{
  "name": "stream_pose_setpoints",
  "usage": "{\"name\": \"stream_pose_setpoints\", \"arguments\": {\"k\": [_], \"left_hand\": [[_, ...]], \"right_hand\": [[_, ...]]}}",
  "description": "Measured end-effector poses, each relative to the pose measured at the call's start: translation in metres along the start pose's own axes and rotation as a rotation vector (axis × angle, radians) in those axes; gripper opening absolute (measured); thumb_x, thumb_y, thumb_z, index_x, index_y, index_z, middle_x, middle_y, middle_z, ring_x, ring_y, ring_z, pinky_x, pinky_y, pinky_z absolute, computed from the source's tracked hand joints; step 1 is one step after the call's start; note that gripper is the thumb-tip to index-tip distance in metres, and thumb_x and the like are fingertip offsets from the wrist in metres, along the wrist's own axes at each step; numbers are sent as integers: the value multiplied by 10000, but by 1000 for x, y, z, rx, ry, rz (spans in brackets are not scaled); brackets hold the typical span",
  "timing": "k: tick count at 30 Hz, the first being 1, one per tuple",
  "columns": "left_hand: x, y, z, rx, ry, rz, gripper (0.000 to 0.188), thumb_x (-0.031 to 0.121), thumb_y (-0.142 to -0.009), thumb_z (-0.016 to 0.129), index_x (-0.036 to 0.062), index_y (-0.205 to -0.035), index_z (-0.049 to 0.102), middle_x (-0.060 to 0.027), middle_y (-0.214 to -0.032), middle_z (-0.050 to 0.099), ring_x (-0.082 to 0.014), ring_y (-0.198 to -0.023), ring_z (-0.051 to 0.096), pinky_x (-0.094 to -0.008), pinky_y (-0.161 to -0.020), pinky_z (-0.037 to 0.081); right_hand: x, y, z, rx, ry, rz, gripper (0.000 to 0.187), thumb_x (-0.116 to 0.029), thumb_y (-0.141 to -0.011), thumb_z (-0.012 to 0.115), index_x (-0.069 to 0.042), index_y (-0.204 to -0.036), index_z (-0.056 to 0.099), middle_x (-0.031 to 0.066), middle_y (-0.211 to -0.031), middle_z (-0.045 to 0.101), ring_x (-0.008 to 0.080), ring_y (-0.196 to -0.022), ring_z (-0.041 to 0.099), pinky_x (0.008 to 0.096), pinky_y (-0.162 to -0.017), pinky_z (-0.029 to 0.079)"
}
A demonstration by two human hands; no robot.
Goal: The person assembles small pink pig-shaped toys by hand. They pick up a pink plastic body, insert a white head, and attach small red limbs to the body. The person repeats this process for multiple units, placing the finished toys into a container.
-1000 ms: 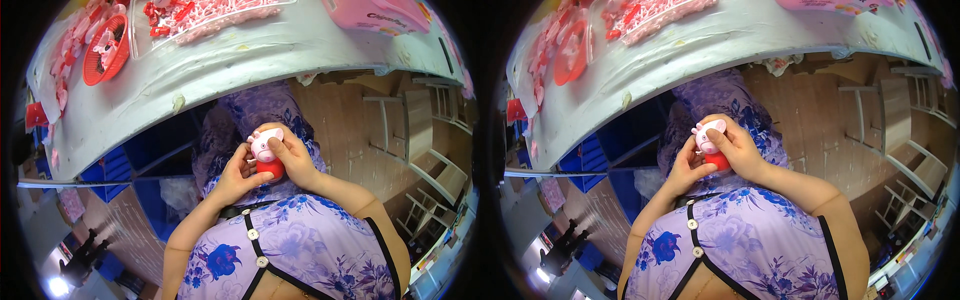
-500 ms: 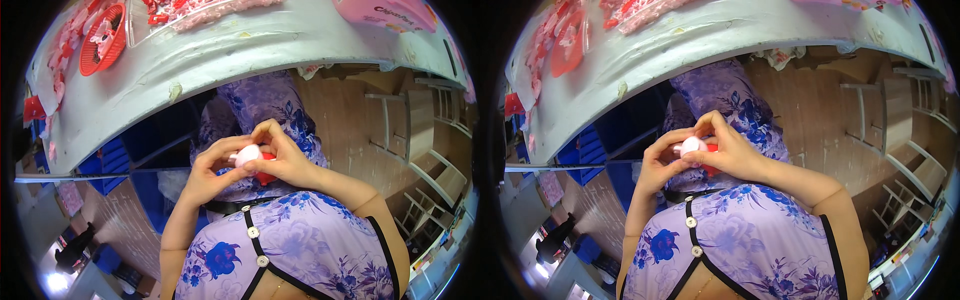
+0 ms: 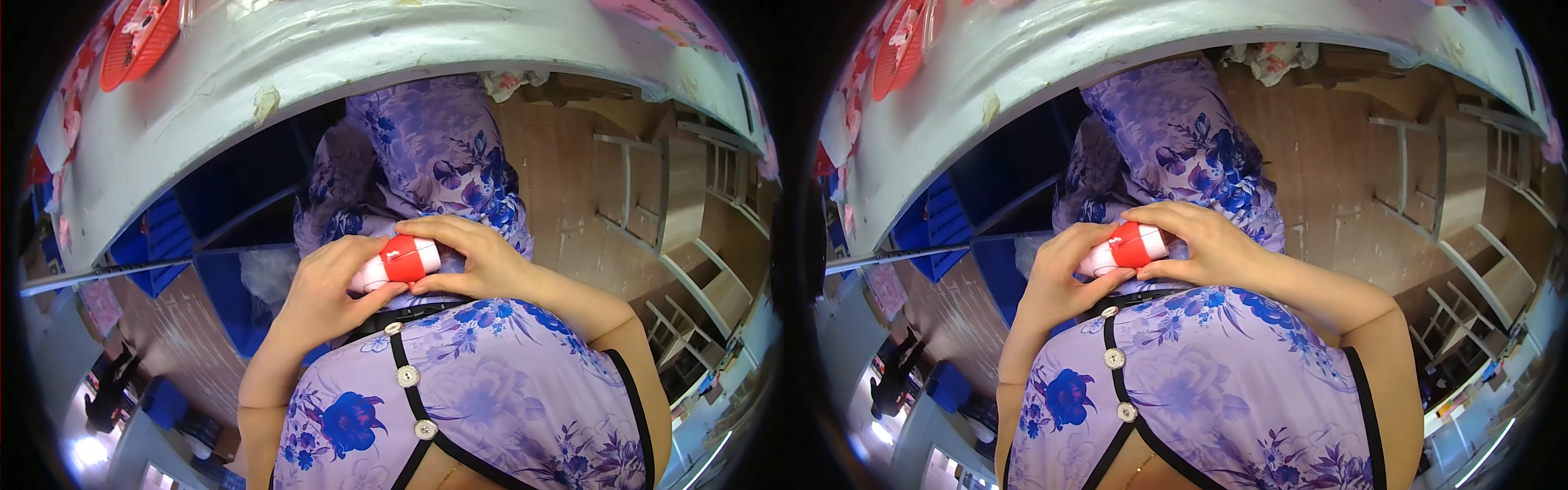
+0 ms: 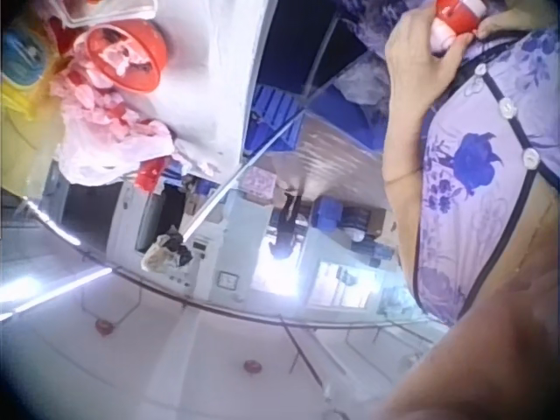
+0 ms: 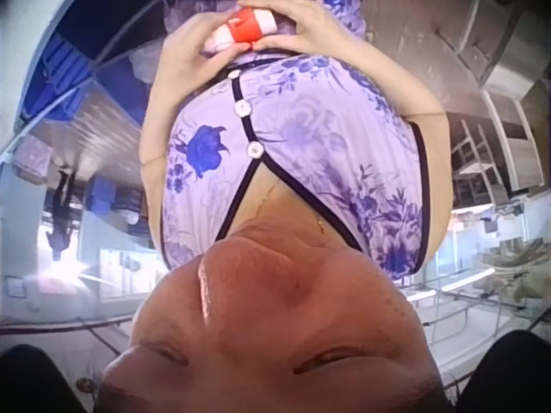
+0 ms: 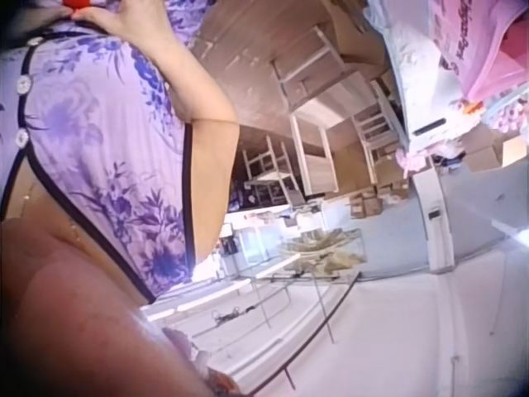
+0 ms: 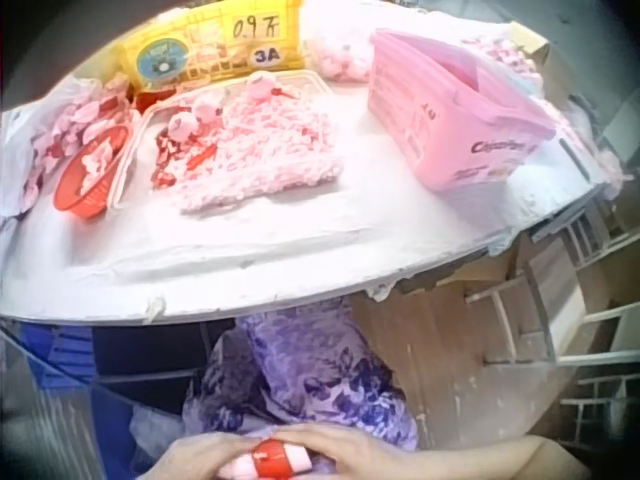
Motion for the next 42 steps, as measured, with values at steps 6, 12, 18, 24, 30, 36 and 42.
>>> {"name": "stream_pose_setpoints", "arguments": {"k": [6, 12, 18, 24, 30, 36, 42], "left_hand": [[-7, 5, 8, 11, -36, 107, 405, 151, -713, 777, -18, -1032, 593, -177, -935, 626, -335, -838, 625, -389, -736, 505], [-9, 10, 14, 27, -71, 141, 406, 149, -714, 776, -22, -1030, 588, -182, -938, 622, -342, -837, 619, -392, -747, 504], [-9, 9, 14, 29, -74, 133, 397, 151, -724, 774, -21, -1030, 589, -178, -940, 621, -344, -841, 615, -392, -765, 503], [-11, 6, 4, 3, 215, -56, 466, 125, -717, 787, -13, -1115, 589, -176, -1050, 629, -289, -970, 629, -361, -858, 493], [-35, 26, 15, 142, 748, -174, 438, 16, -817, 684, -44, -1232, 557, -184, -1262, 578, -251, -1190, 551, -362, -1027, 414], [-31, 19, 20, 197, 643, -159, 335, 109, -877, 639, -74, -1151, 577, -222, -1189, 609, -278, -1129, 586, -375, -976, 455], [-28, 4, 11, 159, 647, -239, 413, 215, -903, 631, -67, -1193, 545, -228, -1187, 605, -285, -1111, 596, -367, -954, 468]], "right_hand": [[6, 3, 6, 15, 81, -85, 605, -272, -720, 800, -40, -1225, 560, 137, -1191, 611, 305, -1085, 592, 389, -927, 467], [5, 4, 10, 46, 120, -136, 535, -273, -734, 781, -39, -1164, 563, 139, -1132, 617, 326, -1042, 592, 408, -911, 466], [9, 4, 13, 63, 150, -161, 540, -279, -736, 780, -37, -1168, 564, 139, -1128, 618, 327, -1029, 597, 409, -894, 471], [5, 1, 10, 98, 107, -96, 571, -320, -736, 787, -36, -1183, 573, 141, -1121, 622, 315, -1027, 600, 391, -888, 472], [3, 3, 9, 135, 34, -2, 588, -321, -741, 789, -36, -1208, 572, 141, -1124, 627, 291, -1042, 604, 373, -893, 475], [7, 4, 7, 123, -24, 101, 582, -269, -744, 791, -33, -1229, 571, 146, -1160, 616, 267, -1073, 595, 348, -927, 462], [6, 1, 4, 110, -190, 212, 572, -210, -794, 757, -20, -1279, 520, 130, -1251, 566, 227, -1132, 562, 343, -976, 439]]}}
Point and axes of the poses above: each hand's wrist, its own y-axis away from the middle knuckle, its own z-axis out of the palm, x = y × z, the point moved 1 cm from there along -y, towards the middle knuckle
